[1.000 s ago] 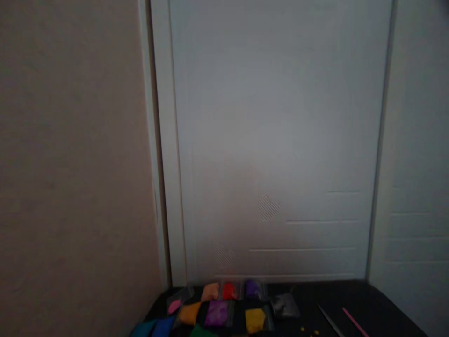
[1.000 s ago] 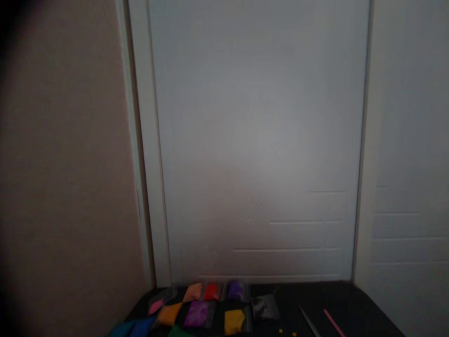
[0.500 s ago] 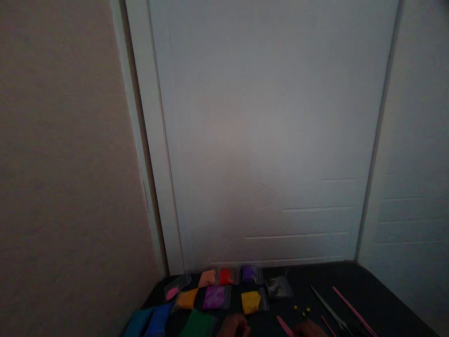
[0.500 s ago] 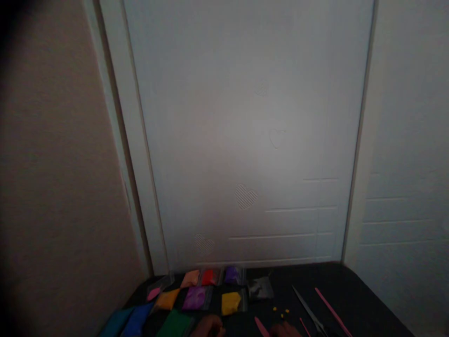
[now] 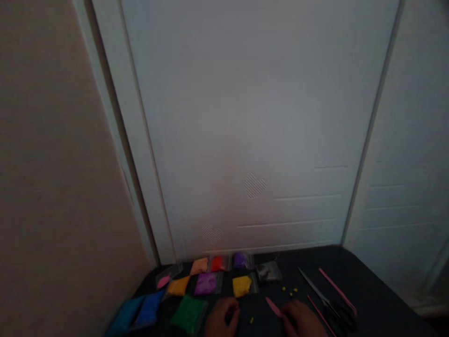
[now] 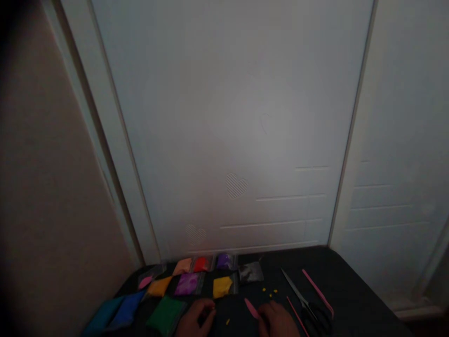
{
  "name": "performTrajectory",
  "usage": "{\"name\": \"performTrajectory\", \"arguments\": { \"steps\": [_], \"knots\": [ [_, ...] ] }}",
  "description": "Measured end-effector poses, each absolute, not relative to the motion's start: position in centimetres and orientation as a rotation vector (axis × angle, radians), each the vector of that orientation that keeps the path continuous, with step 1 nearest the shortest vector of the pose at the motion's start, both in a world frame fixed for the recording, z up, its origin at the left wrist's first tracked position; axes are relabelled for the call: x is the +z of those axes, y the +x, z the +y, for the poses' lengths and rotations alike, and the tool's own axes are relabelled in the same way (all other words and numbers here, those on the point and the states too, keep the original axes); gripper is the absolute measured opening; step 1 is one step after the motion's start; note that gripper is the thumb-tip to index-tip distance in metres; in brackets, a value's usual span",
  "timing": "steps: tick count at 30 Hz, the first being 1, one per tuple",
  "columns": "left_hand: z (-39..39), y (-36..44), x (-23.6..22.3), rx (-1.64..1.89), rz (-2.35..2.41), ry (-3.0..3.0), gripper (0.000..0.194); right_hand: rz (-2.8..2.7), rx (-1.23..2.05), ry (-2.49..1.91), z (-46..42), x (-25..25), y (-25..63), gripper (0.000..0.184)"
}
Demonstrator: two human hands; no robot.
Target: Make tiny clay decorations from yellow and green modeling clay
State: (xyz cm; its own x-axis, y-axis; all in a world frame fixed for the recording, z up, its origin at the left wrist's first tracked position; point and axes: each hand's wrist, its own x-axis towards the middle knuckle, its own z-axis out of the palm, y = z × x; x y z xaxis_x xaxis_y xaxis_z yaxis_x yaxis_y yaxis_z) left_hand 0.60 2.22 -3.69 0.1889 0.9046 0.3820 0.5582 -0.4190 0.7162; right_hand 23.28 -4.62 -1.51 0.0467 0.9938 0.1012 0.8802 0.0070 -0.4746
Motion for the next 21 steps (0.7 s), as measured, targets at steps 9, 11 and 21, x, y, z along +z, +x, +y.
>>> {"name": "performTrajectory", "arguments": {
  "steps": [9,11,21],
  "knots": [
    [1.6,0.5,-2.1,1.019,1.379,2.003,0.019,-1.829,0.353,-1.945,-5.3,0.1,22.6,0.025],
    [1.6,0.5,-2.2,1.036,1.369,1.989,0.020,-1.826,0.351,-1.944,-5.5,0.5,22.5,0.026],
    [1.3,0.8,-2.0,1.035,1.349,1.988,0.021,-1.837,0.389,-1.924,-5.6,0.2,22.7,0.027]
  ]
}}
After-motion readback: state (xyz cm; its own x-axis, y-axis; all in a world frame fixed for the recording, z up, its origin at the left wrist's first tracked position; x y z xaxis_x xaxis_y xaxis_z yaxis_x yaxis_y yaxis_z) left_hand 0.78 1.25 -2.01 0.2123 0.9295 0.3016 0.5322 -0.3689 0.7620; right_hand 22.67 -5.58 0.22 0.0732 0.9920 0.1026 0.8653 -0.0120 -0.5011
